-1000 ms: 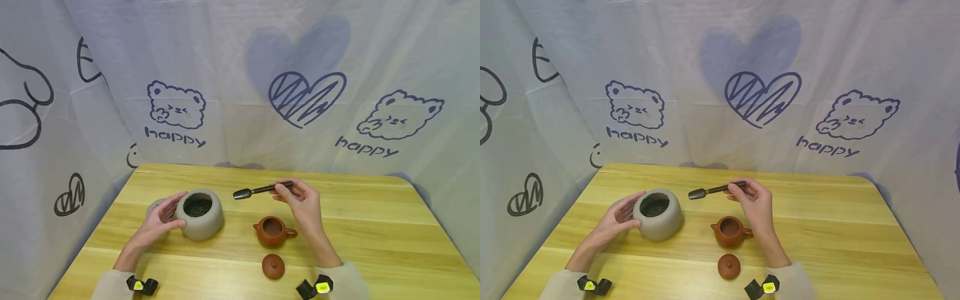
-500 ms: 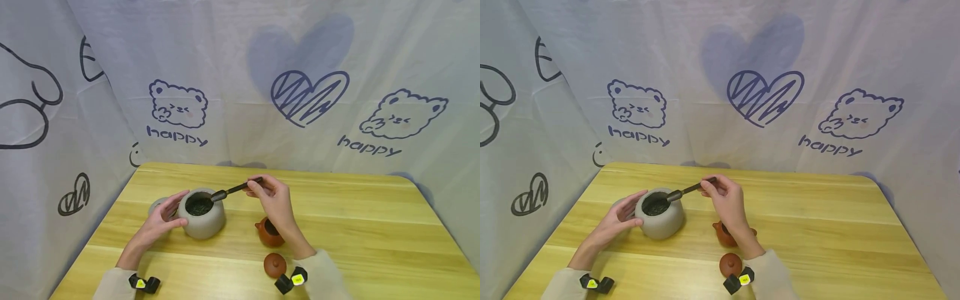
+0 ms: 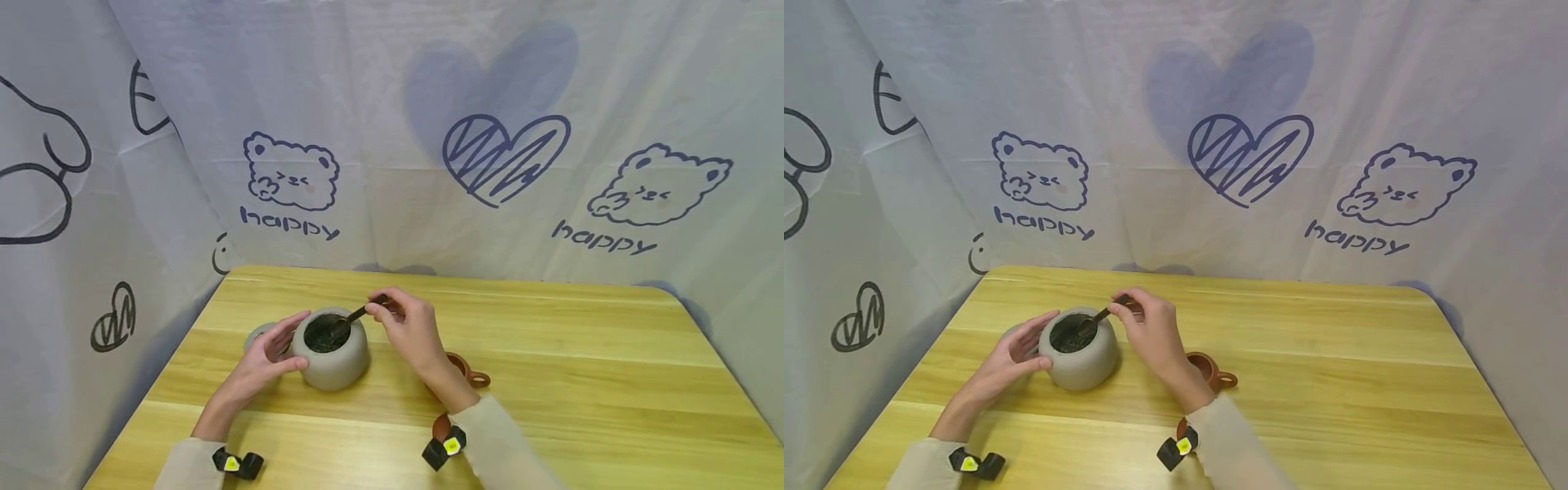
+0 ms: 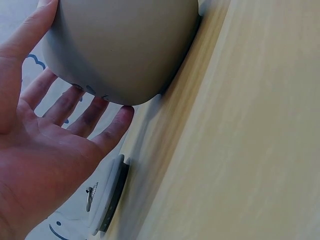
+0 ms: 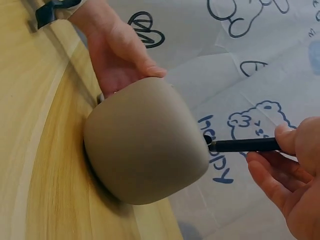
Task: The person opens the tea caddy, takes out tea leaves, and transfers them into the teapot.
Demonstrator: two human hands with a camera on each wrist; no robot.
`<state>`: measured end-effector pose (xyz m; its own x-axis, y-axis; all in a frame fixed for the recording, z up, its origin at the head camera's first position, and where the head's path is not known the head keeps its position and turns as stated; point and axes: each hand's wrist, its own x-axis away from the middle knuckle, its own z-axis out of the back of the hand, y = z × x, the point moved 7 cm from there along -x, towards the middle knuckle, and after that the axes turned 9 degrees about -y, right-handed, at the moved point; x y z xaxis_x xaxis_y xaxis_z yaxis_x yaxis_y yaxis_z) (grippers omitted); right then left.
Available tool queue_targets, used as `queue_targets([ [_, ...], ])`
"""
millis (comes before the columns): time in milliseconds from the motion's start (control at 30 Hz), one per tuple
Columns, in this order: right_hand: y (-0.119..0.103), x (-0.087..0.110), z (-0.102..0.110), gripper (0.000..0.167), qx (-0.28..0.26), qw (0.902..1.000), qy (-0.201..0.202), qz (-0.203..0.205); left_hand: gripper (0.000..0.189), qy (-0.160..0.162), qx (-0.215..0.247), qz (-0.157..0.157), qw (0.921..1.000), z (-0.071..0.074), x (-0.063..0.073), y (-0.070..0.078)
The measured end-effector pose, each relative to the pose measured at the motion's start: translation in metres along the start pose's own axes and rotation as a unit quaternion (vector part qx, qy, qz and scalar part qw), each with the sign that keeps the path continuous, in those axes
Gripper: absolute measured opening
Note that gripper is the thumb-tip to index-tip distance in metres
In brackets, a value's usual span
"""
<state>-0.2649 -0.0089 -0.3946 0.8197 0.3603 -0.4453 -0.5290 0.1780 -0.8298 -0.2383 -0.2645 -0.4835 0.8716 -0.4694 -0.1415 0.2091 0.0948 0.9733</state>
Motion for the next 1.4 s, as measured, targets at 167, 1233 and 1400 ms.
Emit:
queue_targets([
  [167, -0.005, -0.006, -0.013, 0.010, 0.050, 0.9979, -0.028, 0.031, 0.077, 0.004, -0.004, 0.002, 1.0000, -0.001, 0.002, 0.000],
  [1233, 0.001, -0.012, -0.045, 0.008, 0.161, 0.9811, -0.106, 0.025, 0.076, 0.002, -0.009, 0.003, 0.9999, -0.001, 0.001, 0.002],
  [1400, 0.006, -0.012, -0.046, 0.008, 0.136, 0.9864, -0.090, 0.024, 0.076, 0.002, -0.018, 0.004, 0.9998, 0.000, 0.001, 0.001],
])
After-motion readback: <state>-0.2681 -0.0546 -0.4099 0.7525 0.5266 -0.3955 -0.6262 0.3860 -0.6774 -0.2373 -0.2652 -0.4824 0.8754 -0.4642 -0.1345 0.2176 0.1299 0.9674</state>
